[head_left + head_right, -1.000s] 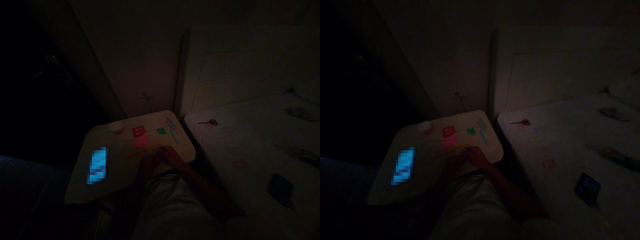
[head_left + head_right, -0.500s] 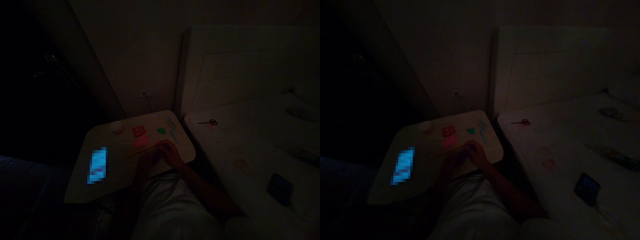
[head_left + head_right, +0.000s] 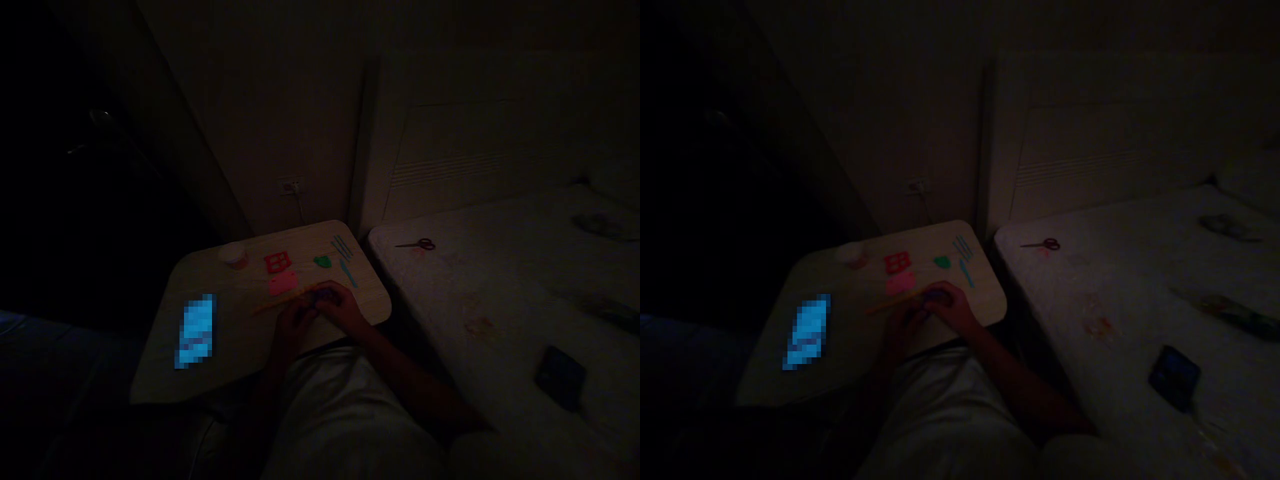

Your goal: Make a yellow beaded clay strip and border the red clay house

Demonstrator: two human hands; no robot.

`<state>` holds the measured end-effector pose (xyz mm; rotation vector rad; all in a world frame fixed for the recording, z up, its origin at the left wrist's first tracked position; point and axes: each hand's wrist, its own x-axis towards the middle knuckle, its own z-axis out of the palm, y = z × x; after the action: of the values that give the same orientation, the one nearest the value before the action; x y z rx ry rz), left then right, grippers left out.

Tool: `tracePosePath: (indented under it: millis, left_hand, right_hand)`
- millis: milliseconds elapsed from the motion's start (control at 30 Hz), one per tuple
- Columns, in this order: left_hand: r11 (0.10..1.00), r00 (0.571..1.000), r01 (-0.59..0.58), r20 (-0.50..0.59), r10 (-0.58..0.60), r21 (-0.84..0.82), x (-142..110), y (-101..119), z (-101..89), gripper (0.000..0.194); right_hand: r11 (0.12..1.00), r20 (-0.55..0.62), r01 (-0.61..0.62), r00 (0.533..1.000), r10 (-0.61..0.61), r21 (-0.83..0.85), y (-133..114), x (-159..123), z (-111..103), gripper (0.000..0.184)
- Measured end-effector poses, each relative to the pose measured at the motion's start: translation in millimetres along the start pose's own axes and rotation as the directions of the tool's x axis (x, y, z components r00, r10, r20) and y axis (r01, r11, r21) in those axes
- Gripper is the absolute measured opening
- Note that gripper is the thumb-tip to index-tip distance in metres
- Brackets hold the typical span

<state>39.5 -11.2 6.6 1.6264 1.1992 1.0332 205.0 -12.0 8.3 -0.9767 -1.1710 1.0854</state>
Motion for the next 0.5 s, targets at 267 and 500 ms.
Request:
tracePosePath:
  millis: [267,500]
  left_hand:
    - [1.000,0.996,0.000,-0.084,0.000,0.007,3,-5,-0.6,0.022]
    - [0.998,0.997,0.020,-0.071,-0.024,-0.055,1,-6,-0.5,0.025]
  right_hand:
    - [0.997,0.037,-0.030,0.999,0.027,0.074,9,2,1,0.039]
    - [0.997,0.104,-0.007,0.994,0.015,-0.072,15,0,3,0.031]
